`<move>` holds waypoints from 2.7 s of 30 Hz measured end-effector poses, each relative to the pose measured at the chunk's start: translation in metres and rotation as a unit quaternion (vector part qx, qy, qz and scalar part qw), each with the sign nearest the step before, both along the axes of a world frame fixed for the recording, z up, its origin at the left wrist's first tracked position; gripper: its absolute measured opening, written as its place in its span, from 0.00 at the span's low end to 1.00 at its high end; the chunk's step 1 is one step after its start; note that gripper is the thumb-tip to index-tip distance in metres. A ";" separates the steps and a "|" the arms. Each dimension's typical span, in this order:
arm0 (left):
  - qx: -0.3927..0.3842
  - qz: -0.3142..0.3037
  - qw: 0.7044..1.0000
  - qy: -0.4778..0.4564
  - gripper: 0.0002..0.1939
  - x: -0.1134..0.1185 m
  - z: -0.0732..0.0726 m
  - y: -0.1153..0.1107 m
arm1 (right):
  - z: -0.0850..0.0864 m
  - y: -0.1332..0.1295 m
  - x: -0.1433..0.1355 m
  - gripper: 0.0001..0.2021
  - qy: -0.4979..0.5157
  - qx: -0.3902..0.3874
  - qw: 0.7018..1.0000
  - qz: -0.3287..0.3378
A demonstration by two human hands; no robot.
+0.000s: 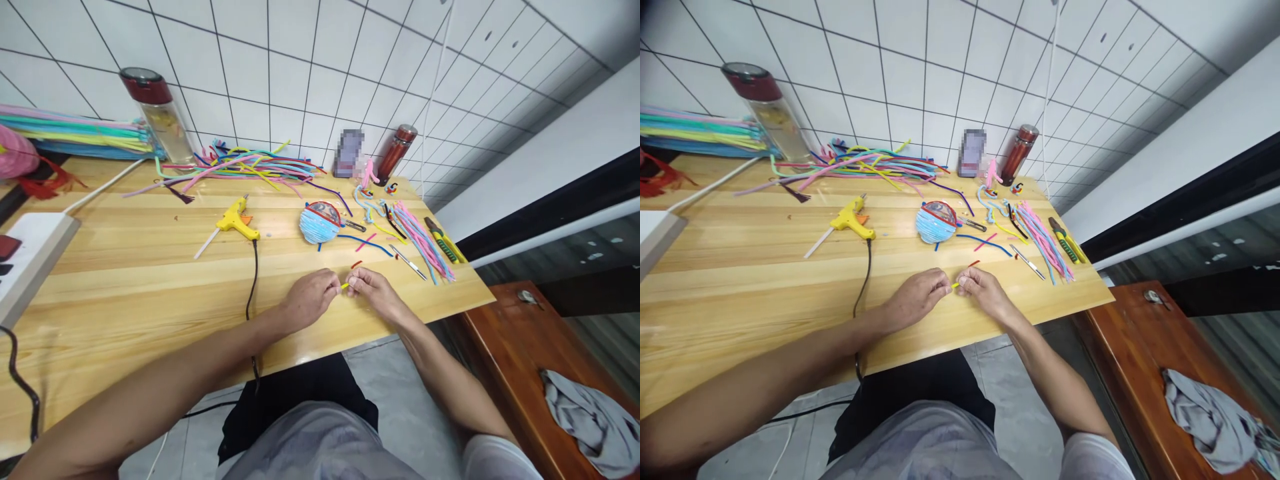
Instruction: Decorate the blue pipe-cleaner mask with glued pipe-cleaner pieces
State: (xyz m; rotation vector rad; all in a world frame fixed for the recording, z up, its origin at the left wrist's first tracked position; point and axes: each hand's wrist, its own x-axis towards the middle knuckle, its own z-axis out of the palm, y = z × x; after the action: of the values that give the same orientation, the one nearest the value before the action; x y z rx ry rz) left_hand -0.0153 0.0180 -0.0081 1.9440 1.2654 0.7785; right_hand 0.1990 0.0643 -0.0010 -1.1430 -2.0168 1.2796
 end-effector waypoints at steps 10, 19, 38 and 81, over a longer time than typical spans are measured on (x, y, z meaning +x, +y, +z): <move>-0.015 0.031 0.998 -0.044 0.08 0.003 0.003 -0.004 | -0.002 -0.023 -0.010 0.14 -0.064 0.281 0.953 -0.091; -0.028 -0.009 1.000 -0.007 0.09 0.000 0.005 0.002 | 0.000 -0.010 -0.002 0.19 -0.047 0.088 0.995 -0.028; -0.030 0.044 0.997 0.064 0.09 -0.005 0.000 -0.002 | -0.006 0.078 0.063 0.12 -0.280 0.345 0.890 -0.105; -0.159 0.120 0.713 -0.672 0.31 -0.020 0.012 0.035 | 0.014 0.003 -0.057 0.38 -0.047 0.487 0.867 -0.095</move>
State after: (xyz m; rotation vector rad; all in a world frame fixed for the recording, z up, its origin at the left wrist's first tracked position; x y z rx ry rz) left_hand -0.0354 0.0534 0.0039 0.4970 0.5785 1.5414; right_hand 0.1416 0.0668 0.0125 -0.8414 -2.1013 0.0097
